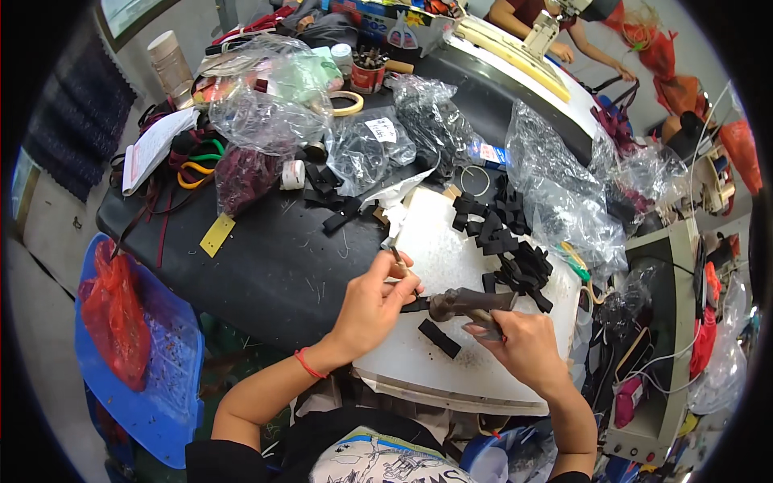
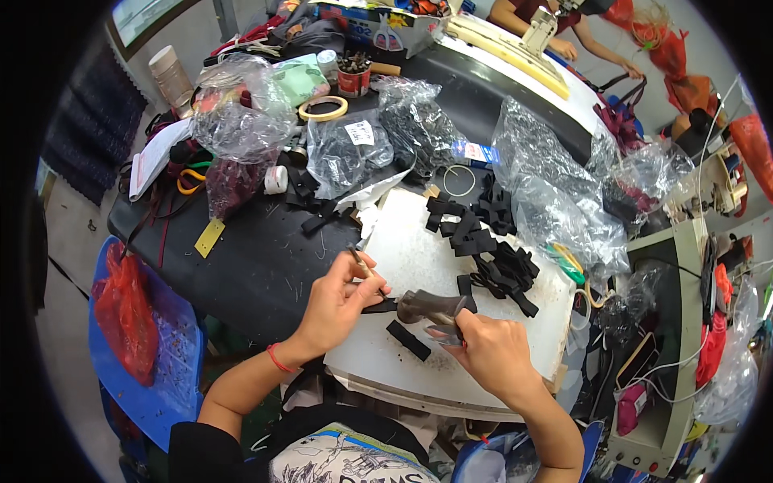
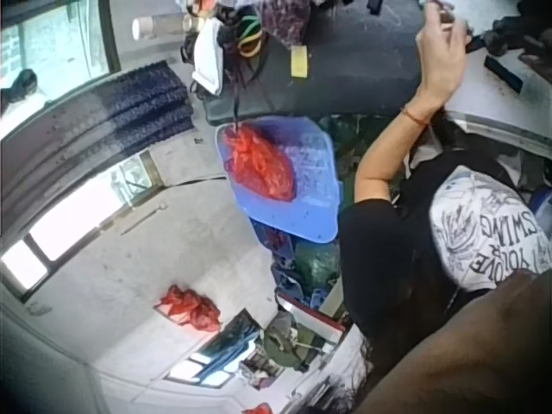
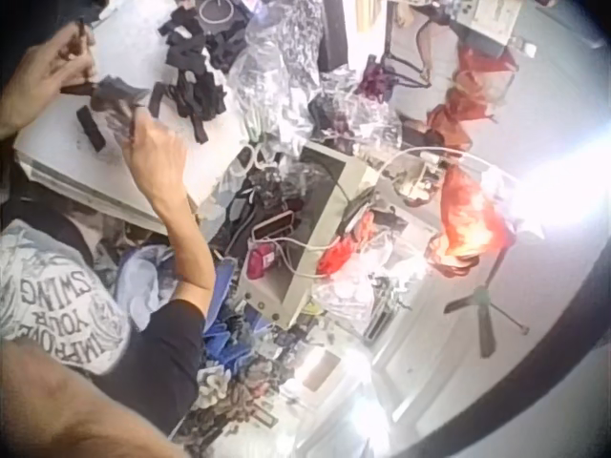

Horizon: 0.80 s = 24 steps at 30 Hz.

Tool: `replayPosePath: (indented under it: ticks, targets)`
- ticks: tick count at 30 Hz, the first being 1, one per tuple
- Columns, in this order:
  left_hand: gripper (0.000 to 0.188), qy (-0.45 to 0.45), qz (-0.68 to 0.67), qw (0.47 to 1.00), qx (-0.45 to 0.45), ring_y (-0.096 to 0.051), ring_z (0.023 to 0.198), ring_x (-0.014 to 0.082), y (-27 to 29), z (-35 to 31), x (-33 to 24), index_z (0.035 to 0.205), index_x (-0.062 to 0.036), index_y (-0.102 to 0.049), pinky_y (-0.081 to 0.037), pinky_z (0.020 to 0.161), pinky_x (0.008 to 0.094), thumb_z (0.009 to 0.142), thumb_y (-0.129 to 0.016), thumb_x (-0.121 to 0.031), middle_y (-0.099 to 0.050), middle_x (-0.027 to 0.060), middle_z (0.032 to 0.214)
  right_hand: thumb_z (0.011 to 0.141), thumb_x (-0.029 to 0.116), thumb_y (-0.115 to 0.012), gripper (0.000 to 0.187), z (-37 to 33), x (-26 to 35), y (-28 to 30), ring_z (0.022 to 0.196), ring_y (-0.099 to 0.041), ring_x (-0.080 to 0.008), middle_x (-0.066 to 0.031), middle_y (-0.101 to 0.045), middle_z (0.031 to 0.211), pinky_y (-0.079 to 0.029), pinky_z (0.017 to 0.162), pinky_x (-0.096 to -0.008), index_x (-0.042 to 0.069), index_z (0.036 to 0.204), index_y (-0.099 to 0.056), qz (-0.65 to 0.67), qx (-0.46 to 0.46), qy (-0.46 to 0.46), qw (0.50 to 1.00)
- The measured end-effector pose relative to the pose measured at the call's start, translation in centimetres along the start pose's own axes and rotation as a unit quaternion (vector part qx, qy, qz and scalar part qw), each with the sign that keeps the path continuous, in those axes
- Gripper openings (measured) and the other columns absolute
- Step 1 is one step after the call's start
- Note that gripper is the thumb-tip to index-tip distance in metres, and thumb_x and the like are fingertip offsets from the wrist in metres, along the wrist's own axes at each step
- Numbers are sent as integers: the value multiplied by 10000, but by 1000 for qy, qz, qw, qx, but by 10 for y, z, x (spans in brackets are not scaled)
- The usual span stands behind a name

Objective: The person uses a hammer and a metal punch to drive fasteners into small black rectangular pieces on a white board. They repeatedly pick up a piece, position the punch, strike it with the hammer, and place the finished item aside. The workspace is cluttered with tools and materials, and another person is visible working in the background.

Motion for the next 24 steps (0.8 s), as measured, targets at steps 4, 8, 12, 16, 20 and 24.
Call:
replayPosePath:
  ticks: [4,8,12,16,20,24]
  targets:
    - [176,16,19,996,81,-680,936,183,5,2,-3,1105,28,-505,-574,784,281,965,-551,-69,-650,119,981,760,224,-775,244,-4,-4,-8,514,-587,-272,-107,-609,618,-440,481,-361,52,826,-616,38,-10,-34,999]
    - [168,-90,142,980,104,-693,890,189,4,-2,-5,1089,25,-518,-576,769,293,951,-566,-57,-666,128,934,784,242,-772,225,-5,-4,-11,440,-538,-239,-103,-564,560,-419,457,-339,52,864,-684,39,-32,-38,998]
    - [172,-229,309,918,102,-693,763,254,-5,-13,-12,1076,9,-532,-570,638,307,914,-582,-22,-660,140,918,744,156,-775,254,-10,-7,3,568,-636,-272,-119,-647,687,-472,518,-360,45,867,-582,78,-64,-29,994]
    - [216,-296,335,887,115,-647,677,322,-11,-20,-14,1069,-12,-539,-533,520,344,862,-593,14,-638,146,946,938,328,-614,344,-35,-6,62,535,-612,-163,-95,-623,630,-504,508,-293,-4,850,-630,429,-317,-97,840]
    - [246,-288,366,876,127,-649,677,322,-13,-20,-16,1073,-1,-528,-542,552,331,843,-616,1,-632,158,960,841,356,-709,337,-21,22,65,510,-580,-246,-109,-599,617,-474,498,-338,30,812,-631,104,-217,42,970]
    - [221,-202,254,945,35,-686,702,235,-5,-11,-10,1082,12,-513,-543,580,318,878,-596,-8,-615,125,911,756,237,-802,241,-19,-5,34,493,-541,-285,-86,-583,612,-427,483,-374,71,807,-636,47,-202,-87,974]
Point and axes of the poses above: each hand's wrist, its own z-axis towards the middle knuckle, its own y-axis out of the back of the hand, x = y × z, the point moved 3 cm from there along z, towards the middle knuckle
